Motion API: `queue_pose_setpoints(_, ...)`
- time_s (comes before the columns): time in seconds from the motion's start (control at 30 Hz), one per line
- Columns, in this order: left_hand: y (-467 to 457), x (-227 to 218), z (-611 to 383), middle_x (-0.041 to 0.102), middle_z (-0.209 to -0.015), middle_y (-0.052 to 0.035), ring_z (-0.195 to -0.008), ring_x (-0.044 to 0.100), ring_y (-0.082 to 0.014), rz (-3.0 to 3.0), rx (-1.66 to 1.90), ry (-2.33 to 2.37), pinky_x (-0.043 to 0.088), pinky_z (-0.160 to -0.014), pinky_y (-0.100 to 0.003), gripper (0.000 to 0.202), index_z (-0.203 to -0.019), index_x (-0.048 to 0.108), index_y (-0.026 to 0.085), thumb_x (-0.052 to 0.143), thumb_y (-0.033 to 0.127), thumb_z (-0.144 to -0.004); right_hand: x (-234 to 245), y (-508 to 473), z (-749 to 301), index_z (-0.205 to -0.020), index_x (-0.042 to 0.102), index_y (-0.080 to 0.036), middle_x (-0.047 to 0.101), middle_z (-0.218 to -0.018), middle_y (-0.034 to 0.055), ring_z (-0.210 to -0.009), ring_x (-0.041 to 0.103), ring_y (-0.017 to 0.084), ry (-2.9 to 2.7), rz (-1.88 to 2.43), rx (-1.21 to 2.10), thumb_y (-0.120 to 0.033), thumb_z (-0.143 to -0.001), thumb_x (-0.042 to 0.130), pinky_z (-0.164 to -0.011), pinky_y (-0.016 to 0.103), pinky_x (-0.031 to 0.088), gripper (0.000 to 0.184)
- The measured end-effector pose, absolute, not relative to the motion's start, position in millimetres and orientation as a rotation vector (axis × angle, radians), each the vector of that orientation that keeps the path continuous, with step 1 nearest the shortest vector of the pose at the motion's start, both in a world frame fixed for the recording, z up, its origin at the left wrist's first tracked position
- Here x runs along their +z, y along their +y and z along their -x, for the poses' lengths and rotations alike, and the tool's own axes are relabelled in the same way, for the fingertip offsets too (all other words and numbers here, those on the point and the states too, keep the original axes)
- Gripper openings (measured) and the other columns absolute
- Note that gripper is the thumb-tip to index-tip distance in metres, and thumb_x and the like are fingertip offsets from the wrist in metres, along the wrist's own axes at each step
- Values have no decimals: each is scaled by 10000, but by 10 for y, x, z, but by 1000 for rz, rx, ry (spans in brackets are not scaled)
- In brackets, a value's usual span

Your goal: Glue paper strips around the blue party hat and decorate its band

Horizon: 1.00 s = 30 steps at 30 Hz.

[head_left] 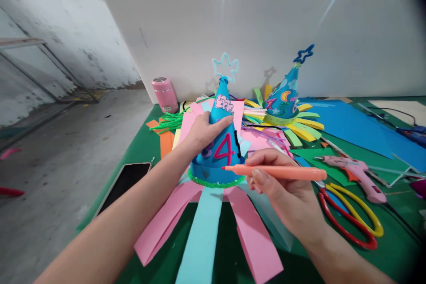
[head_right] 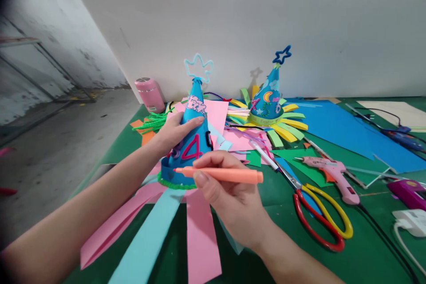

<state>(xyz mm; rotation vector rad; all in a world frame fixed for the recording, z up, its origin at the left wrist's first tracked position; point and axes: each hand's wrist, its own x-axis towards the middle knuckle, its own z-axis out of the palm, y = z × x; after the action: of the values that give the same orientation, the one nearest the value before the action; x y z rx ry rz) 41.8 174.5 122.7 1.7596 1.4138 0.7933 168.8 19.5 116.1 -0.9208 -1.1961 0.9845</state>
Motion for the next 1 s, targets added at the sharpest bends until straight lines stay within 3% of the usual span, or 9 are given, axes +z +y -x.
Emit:
queue_pose_setpoints(0.23, 1734, 1204, -425, 658, -914, -121, -822, 622, -270, -1867, 739, 1432, 470, -641, -333, 613, -910, 566, 145, 518, 708, -673, 880, 265, -1605, -869, 637, -254, 624, -772, -15, -600, 569, 80, -1168, 969, 935, -275, -842, 599, -570, 206, 485, 51)
queue_pose_setpoints(0.37, 1703, 1224, -443, 643, -930, -125, -875, 607, -292, -1865, 717, 1457, 460, -664, -343, 567, -876, 539, 157, 524, 689, -680, 746, 239, -1557, -856, 631, -231, 648, -786, 8, -716, 642, 136, -1257, 1009, 819, -279, -859, 568, -641, 256, 528, 79)
queue_pose_setpoints(1.0, 1670, 1247, -493, 628, -967, -138, -920, 595, -325, -1892, 692, 1491, 446, -709, -372, 545, -850, 516, 168, 509, 685, -677, 662, 231, -1492, -871, 574, -257, 623, -770, -18, -699, 632, 107, -1355, 1138, 468, -169, -848, 565, -592, 198, 507, 91)
